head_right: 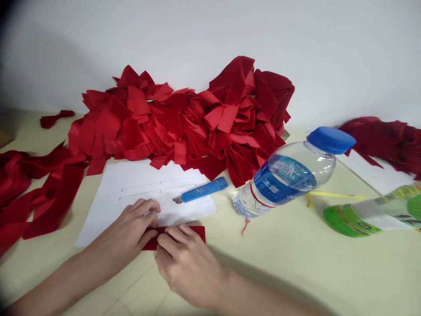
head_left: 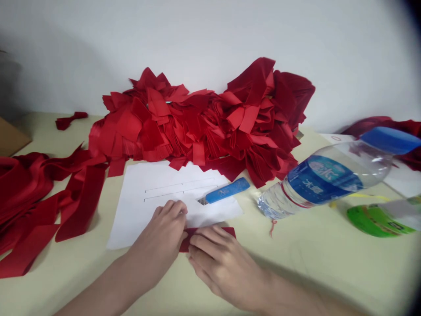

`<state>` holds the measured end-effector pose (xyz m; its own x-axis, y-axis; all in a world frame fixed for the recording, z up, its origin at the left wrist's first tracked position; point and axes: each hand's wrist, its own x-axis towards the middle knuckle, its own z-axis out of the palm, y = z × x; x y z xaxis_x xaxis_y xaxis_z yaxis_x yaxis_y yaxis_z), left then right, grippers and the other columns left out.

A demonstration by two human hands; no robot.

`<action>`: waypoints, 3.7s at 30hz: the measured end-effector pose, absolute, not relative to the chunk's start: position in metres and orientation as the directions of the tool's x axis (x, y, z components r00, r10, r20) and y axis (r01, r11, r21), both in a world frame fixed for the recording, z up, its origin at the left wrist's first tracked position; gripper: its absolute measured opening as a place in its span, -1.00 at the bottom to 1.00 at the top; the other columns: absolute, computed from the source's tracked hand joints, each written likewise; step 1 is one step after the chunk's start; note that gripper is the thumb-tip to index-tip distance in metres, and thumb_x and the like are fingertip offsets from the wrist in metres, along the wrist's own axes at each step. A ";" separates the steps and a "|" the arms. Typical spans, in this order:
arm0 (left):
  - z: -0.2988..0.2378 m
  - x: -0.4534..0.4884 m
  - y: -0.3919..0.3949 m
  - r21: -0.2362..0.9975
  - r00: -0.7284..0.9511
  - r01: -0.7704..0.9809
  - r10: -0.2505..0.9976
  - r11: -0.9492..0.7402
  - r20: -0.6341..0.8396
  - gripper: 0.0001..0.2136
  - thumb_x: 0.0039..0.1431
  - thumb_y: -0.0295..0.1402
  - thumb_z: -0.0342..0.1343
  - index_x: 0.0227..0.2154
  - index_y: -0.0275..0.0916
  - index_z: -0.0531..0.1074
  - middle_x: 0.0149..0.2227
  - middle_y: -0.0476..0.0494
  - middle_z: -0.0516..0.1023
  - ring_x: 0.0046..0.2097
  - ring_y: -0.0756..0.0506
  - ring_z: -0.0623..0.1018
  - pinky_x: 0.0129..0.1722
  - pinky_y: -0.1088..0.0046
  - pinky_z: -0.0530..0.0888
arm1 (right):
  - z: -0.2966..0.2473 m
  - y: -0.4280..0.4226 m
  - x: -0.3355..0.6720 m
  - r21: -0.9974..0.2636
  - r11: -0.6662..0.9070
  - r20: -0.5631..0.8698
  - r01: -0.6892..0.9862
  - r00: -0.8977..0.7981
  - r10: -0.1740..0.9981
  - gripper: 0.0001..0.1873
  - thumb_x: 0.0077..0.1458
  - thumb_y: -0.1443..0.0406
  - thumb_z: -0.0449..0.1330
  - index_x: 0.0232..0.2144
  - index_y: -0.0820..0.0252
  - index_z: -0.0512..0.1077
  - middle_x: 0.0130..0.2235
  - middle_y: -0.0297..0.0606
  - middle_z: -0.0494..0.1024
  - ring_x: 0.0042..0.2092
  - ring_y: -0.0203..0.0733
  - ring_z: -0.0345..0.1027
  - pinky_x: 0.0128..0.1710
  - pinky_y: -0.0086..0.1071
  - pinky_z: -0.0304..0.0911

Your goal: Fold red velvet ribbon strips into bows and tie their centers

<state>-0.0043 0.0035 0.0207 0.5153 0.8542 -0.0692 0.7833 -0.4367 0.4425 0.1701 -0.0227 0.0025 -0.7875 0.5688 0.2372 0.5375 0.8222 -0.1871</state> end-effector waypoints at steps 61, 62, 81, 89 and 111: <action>0.026 -0.022 0.077 0.659 0.393 0.751 0.834 -0.049 -0.386 -0.90 -0.10 -0.34 0.06 -0.56 -0.23 0.44 -0.51 -0.03 0.52 -0.45 -0.07 0.48 -0.46 0.45 0.32 | 0.004 0.041 0.170 -0.254 0.834 0.256 0.490 -0.797 0.547 -0.81 0.18 0.37 0.04 -0.32 0.26 0.47 -0.37 -0.25 0.44 -0.27 -0.23 0.24 -0.19 -0.33 0.21; 0.026 -0.021 0.077 0.656 0.396 0.753 0.834 -0.055 -0.385 -0.90 -0.10 -0.34 0.06 -0.56 -0.22 0.43 -0.52 -0.01 0.51 -0.46 -0.06 0.47 -0.47 0.46 0.31 | 0.002 0.041 0.170 -0.248 0.836 0.263 0.489 -0.797 0.544 -0.80 0.18 0.38 0.03 -0.34 0.26 0.47 -0.38 -0.25 0.43 -0.30 -0.24 0.24 -0.21 -0.34 0.22; 0.043 -0.045 0.080 0.482 0.462 0.823 0.849 -0.301 -0.256 -0.96 -0.06 -0.37 0.06 -0.52 -0.16 0.39 -0.43 0.00 0.50 -0.37 -0.07 0.46 -0.41 0.45 0.31 | -0.004 0.036 0.169 -0.262 0.820 0.316 0.509 -0.758 0.571 -0.81 0.14 0.44 0.05 -0.43 0.26 0.45 -0.40 -0.27 0.42 -0.30 -0.25 0.22 -0.27 -0.36 0.19; 0.023 -0.014 0.062 0.595 0.467 0.746 0.872 -0.298 -0.149 -0.82 0.03 -0.52 -0.08 -0.51 -0.20 0.40 -0.43 -0.01 0.51 -0.40 -0.04 0.44 -0.40 0.44 0.29 | -0.013 0.034 0.170 -0.258 0.827 0.369 0.499 -0.740 0.562 -0.82 0.14 0.45 0.04 -0.41 0.25 0.43 -0.36 -0.26 0.42 -0.27 -0.24 0.22 -0.23 -0.34 0.22; 0.022 -0.012 0.061 0.506 0.449 0.804 0.877 -0.311 -0.174 -0.86 0.02 -0.50 -0.03 -0.56 -0.20 0.36 -0.46 -0.03 0.47 -0.44 -0.05 0.41 -0.43 0.41 0.26 | -0.007 0.031 0.177 -0.216 0.821 0.357 0.529 -0.739 0.571 -0.80 0.10 0.48 0.03 -0.48 0.27 0.41 -0.41 -0.25 0.41 -0.32 -0.24 0.18 -0.29 -0.33 0.13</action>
